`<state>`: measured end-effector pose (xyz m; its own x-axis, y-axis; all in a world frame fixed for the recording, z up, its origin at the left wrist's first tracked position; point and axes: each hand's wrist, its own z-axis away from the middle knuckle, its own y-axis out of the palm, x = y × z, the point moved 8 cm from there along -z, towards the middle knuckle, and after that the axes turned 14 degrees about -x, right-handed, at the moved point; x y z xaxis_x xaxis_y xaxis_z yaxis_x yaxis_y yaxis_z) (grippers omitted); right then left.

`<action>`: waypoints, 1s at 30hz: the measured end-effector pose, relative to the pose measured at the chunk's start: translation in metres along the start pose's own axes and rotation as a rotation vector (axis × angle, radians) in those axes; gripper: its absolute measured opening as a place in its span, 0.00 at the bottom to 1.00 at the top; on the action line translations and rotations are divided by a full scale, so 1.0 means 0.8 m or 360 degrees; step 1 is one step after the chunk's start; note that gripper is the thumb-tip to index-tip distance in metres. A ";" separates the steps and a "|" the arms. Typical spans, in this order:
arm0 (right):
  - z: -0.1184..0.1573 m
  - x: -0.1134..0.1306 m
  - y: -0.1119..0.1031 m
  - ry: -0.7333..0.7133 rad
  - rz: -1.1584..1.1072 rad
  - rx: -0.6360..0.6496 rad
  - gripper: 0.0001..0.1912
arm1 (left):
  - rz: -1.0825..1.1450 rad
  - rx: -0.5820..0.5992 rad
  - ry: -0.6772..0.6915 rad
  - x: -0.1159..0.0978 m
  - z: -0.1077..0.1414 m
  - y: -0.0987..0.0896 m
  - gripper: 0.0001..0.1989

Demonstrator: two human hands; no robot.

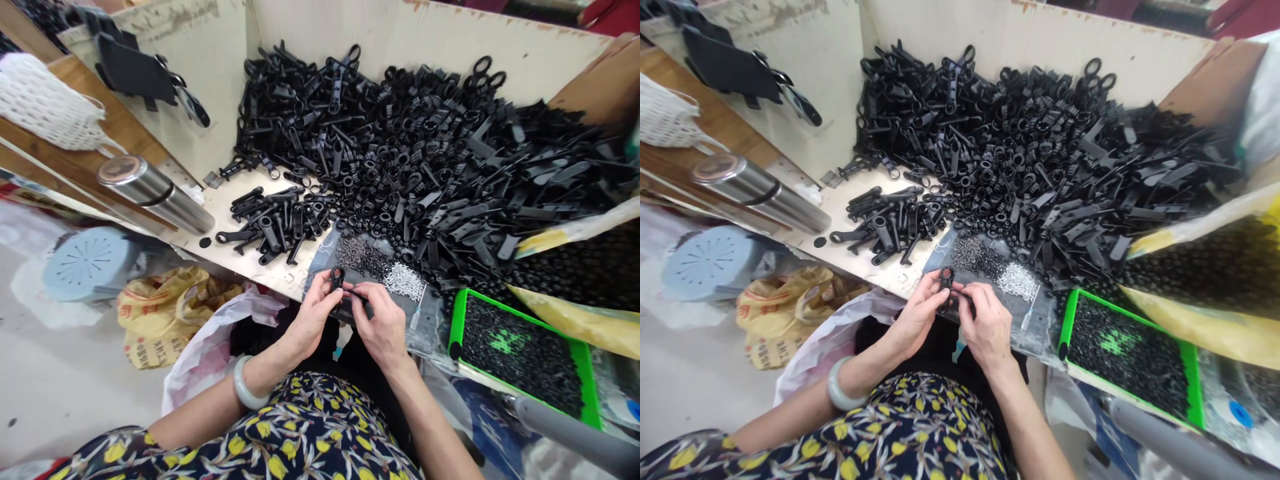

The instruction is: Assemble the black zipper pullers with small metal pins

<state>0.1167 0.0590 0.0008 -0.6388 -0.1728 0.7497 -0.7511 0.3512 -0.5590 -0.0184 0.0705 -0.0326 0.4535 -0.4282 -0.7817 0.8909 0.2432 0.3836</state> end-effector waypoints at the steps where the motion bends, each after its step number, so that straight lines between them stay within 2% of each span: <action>1: -0.001 0.005 -0.003 -0.0107 0.0125 -0.0002 0.10 | 0.0013 0.0016 0.0009 0.001 0.001 0.003 0.21; 5: 0.003 0.015 -0.005 -0.0358 0.0394 -0.0033 0.15 | 0.0035 0.0038 0.0005 0.010 0.001 0.012 0.23; 8: 0.008 0.020 -0.005 -0.0444 0.0330 -0.0092 0.19 | 0.0089 0.0041 -0.0008 0.014 -0.001 0.016 0.23; 13: 0.016 0.019 -0.002 -0.0369 0.0093 -0.0044 0.26 | 0.0162 0.0025 -0.0140 0.014 -0.001 0.019 0.20; 18: 0.021 0.018 -0.007 -0.0321 0.0027 -0.0159 0.26 | 0.0177 0.0075 -0.0165 0.010 0.002 0.023 0.19; 24: 0.022 0.023 -0.007 -0.0135 -0.0036 -0.0217 0.24 | 0.0298 0.0075 -0.0221 0.009 0.007 0.025 0.19; 30: 0.023 0.030 -0.009 -0.0150 -0.0028 -0.0255 0.24 | 0.0360 0.0077 -0.0229 0.005 0.007 0.026 0.18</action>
<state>0.1042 0.0350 0.0161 -0.6443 -0.2629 0.7182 -0.7309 0.4880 -0.4771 0.0017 0.0692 -0.0251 0.6369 -0.4878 -0.5969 0.7653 0.3064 0.5661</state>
